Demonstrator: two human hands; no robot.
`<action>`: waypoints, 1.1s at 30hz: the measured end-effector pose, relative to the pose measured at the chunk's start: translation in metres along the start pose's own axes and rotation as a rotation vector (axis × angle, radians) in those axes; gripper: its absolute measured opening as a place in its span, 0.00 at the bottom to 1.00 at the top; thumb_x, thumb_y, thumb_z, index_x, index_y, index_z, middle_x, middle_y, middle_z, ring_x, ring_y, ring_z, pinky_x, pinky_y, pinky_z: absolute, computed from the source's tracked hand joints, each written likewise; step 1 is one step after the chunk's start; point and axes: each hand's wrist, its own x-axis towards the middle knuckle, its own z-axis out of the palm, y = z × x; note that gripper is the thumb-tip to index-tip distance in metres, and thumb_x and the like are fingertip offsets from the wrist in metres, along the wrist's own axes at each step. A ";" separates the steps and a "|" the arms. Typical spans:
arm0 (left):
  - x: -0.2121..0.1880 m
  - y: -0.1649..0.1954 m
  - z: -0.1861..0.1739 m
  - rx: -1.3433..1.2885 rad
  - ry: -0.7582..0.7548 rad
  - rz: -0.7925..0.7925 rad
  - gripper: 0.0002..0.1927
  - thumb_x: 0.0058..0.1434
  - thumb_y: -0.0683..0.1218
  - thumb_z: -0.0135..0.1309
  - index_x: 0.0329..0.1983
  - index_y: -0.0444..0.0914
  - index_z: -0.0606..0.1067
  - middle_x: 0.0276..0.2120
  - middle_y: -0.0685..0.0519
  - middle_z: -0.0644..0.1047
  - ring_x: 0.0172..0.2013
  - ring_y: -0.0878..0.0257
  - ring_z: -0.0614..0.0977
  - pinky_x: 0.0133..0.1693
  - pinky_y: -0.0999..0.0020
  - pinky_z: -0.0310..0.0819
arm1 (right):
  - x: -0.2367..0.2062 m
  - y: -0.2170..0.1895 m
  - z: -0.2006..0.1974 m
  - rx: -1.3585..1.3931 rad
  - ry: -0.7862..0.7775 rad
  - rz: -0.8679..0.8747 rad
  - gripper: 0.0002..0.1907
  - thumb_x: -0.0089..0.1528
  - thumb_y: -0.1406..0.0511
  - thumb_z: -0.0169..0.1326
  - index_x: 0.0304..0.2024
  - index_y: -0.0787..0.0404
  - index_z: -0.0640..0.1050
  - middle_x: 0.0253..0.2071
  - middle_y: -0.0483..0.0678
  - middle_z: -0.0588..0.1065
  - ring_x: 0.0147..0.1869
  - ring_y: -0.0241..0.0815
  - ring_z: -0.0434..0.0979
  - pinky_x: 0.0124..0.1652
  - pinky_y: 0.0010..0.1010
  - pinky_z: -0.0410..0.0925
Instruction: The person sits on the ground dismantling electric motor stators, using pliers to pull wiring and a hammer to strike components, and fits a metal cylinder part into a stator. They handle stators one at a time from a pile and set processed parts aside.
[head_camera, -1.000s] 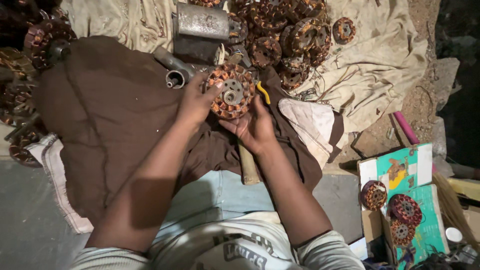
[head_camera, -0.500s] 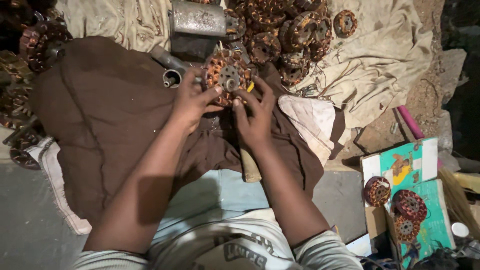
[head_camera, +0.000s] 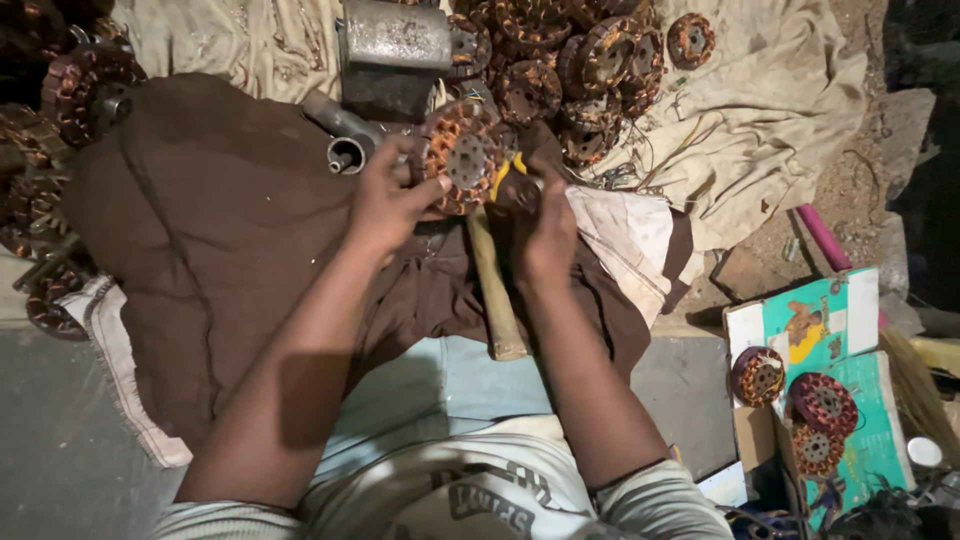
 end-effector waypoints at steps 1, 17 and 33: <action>0.001 0.001 -0.001 -0.014 0.030 0.017 0.22 0.59 0.36 0.61 0.54 0.38 0.67 0.41 0.47 0.82 0.37 0.59 0.87 0.35 0.62 0.87 | 0.003 0.001 -0.005 0.228 0.023 0.068 0.27 0.78 0.52 0.42 0.58 0.68 0.78 0.55 0.56 0.69 0.59 0.48 0.68 0.63 0.44 0.68; 0.004 0.012 -0.008 -0.163 0.178 0.024 0.21 0.60 0.40 0.60 0.53 0.41 0.66 0.44 0.46 0.81 0.40 0.55 0.86 0.35 0.57 0.88 | 0.002 0.011 -0.018 0.588 -0.378 0.410 0.25 0.64 0.48 0.53 0.55 0.57 0.77 0.64 0.45 0.74 0.72 0.45 0.69 0.68 0.47 0.63; 0.005 0.015 -0.009 -0.270 0.092 -0.002 0.22 0.62 0.41 0.61 0.53 0.41 0.63 0.46 0.45 0.79 0.45 0.53 0.85 0.42 0.47 0.87 | -0.004 0.002 -0.011 0.631 -0.456 0.431 0.36 0.68 0.42 0.48 0.62 0.65 0.73 0.66 0.50 0.71 0.73 0.45 0.70 0.73 0.52 0.61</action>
